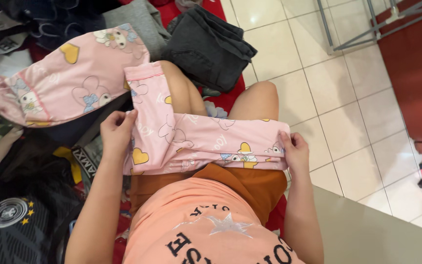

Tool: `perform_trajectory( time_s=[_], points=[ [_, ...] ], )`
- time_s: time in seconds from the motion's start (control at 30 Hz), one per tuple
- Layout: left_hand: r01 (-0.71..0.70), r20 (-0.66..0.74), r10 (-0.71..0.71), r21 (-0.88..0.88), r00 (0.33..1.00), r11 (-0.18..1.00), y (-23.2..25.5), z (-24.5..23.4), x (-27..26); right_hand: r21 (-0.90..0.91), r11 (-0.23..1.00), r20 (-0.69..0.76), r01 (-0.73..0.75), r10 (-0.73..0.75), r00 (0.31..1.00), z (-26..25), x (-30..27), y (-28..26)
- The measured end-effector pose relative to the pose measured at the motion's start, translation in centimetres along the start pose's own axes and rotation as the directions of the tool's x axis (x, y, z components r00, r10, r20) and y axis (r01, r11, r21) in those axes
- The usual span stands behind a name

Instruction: The person folds a pair of pink patterned pajama pants and a matching top by hand while sitting on the floor.

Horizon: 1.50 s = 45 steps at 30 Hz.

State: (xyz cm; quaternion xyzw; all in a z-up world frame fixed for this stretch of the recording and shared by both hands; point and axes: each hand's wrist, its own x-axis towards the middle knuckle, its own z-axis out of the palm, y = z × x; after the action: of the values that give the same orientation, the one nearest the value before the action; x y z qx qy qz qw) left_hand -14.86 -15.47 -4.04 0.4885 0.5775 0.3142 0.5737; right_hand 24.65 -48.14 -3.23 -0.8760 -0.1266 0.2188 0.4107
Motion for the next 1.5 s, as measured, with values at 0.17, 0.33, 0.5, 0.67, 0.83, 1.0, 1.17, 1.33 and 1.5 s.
perform_trajectory(
  time_s=[0.17, 0.33, 0.5, 0.67, 0.83, 1.0, 1.17, 1.33, 1.5],
  points=[
    [-0.099, -0.090, 0.086, -0.156, 0.992, 0.983, -1.7, -0.5, 0.2, 0.060, 0.998, -0.042, -0.011, 0.013, 0.999, -1.2, 0.7, -1.4],
    [-0.153, -0.137, 0.110, -0.361, 0.984, 0.920, -3.4, -0.5, -0.6, 0.074, 0.965, 0.192, -0.252, 0.234, 0.953, -1.5, -0.3, -0.9],
    [-0.115, -0.052, 0.103, -0.447, 0.993, 0.887, -0.5, 0.0, -1.9, 0.249, 0.932, 0.281, -0.262, 0.189, 0.941, -1.9, -1.3, -1.6],
    [-0.064, 0.097, 0.137, -0.539, 0.986, 0.840, 0.9, -0.1, -2.6, 0.567, 0.776, 0.424, -0.276, 0.012, 0.906, -2.7, -1.6, -2.7],
    [-0.098, 0.155, 0.207, -0.522, 0.966, 0.847, -2.8, -1.6, -0.9, 0.734, 0.624, 0.501, -0.269, -0.229, 0.835, -3.6, -1.6, -2.8],
    [0.001, 0.218, 0.126, -0.503, 0.968, 0.864, -2.2, -2.3, -0.9, 0.718, 0.660, 0.503, -0.223, -0.269, 0.821, -3.5, -0.4, -2.8],
    [-0.013, 0.208, 0.160, -0.570, 0.965, 0.821, -1.7, -2.3, -2.0, 0.768, 0.621, 0.444, -0.158, -0.338, 0.830, -3.6, 0.5, -2.5],
    [0.004, 0.261, 0.151, -0.512, 0.953, 0.859, -2.0, -2.1, -2.7, 0.677, 0.717, 0.492, -0.168, -0.270, 0.828, -2.6, 1.1, -1.5],
    [-0.218, 0.258, 0.205, 0.022, 0.944, 0.976, -0.6, -2.8, -2.4, 0.149, 0.989, 0.540, -0.002, -0.080, 0.838, -3.4, 1.6, -2.3]
  ],
)
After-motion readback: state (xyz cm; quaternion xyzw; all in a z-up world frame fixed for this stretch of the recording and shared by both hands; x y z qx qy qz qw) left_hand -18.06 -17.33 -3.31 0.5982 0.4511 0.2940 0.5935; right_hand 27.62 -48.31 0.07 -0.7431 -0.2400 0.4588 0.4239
